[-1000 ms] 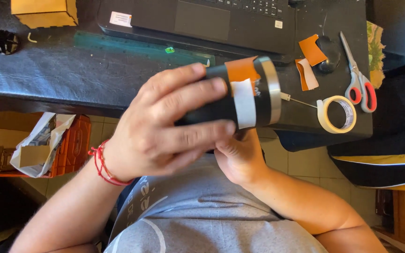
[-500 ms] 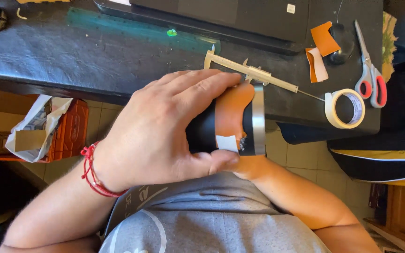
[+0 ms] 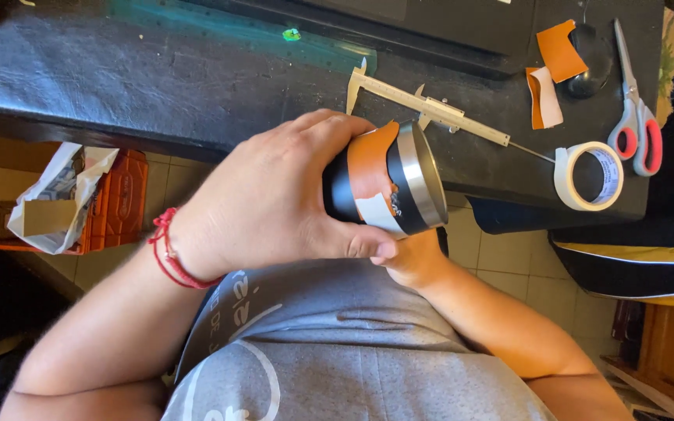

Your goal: Measuring a material patch, applying double-sided tape, and adhering it to a tumbler for laser engraving.

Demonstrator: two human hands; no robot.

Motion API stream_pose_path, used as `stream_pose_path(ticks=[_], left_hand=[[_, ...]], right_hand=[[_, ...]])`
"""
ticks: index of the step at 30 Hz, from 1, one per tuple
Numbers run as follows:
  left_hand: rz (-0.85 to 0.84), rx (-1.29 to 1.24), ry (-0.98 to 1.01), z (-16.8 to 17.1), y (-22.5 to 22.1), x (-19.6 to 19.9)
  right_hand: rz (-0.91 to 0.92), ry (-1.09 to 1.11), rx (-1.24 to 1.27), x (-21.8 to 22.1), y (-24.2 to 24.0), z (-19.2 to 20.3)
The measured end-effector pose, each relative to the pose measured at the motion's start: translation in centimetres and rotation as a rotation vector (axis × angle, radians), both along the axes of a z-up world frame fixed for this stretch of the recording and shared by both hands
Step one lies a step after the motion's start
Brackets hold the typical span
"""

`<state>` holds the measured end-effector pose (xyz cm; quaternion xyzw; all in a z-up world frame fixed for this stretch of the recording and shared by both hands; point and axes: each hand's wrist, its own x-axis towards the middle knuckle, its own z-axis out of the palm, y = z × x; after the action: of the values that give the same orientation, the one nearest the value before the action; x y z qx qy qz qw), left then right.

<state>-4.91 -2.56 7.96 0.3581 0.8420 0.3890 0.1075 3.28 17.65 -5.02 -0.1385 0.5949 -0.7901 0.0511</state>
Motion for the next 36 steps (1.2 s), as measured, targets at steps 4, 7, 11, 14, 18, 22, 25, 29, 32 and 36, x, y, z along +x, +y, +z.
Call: stream_pose_path(ticks=[4, 7, 11, 14, 18, 22, 25, 29, 32, 36], left_hand=[[0.004, 0.115, -0.083, -0.9, 0.1, -0.1], [0.016, 0.157, -0.013, -1.7, 0.0, 0.2], [0.065, 0.185, 0.100, -2.7, -0.5, 1.1], [0.103, 0.279, 0.152, -4.0, -0.4, 1.7], [0.177, 0.455, -0.023, -5.8, 0.1, 2.2], [0.200, 0.534, -0.073, -6.4, 0.2, 2.2], [0.189, 0.567, -0.115, -6.6, 0.2, 2.0], [0.051, 0.725, -0.252, -6.0, -0.2, 1.2], [-0.066, 0.764, -0.308, -5.6, -0.7, 0.4], [-0.059, 0.682, -0.265, -4.9, -0.9, 0.2]], right_hand=[[-0.054, 0.064, 0.026, -0.5, -0.2, 0.1], [-0.025, 0.066, -0.130, -1.1, -0.5, 0.3], [-0.055, 0.000, -0.218, -1.0, -0.8, 0.4], [-0.111, -0.096, -0.341, -1.4, -1.4, 1.3], [-0.119, -0.019, -0.362, -2.2, -2.1, 3.3], [-0.083, -0.019, -0.312, -2.5, -2.2, 4.1], [-0.064, -0.011, -0.336, -2.5, -2.2, 4.1], [-0.021, -0.022, -0.370, -2.2, -1.8, 4.0], [-0.035, 0.122, -0.324, -2.4, -2.0, 4.5], [-0.039, 0.111, -0.297, -2.4, -2.1, 4.6]])
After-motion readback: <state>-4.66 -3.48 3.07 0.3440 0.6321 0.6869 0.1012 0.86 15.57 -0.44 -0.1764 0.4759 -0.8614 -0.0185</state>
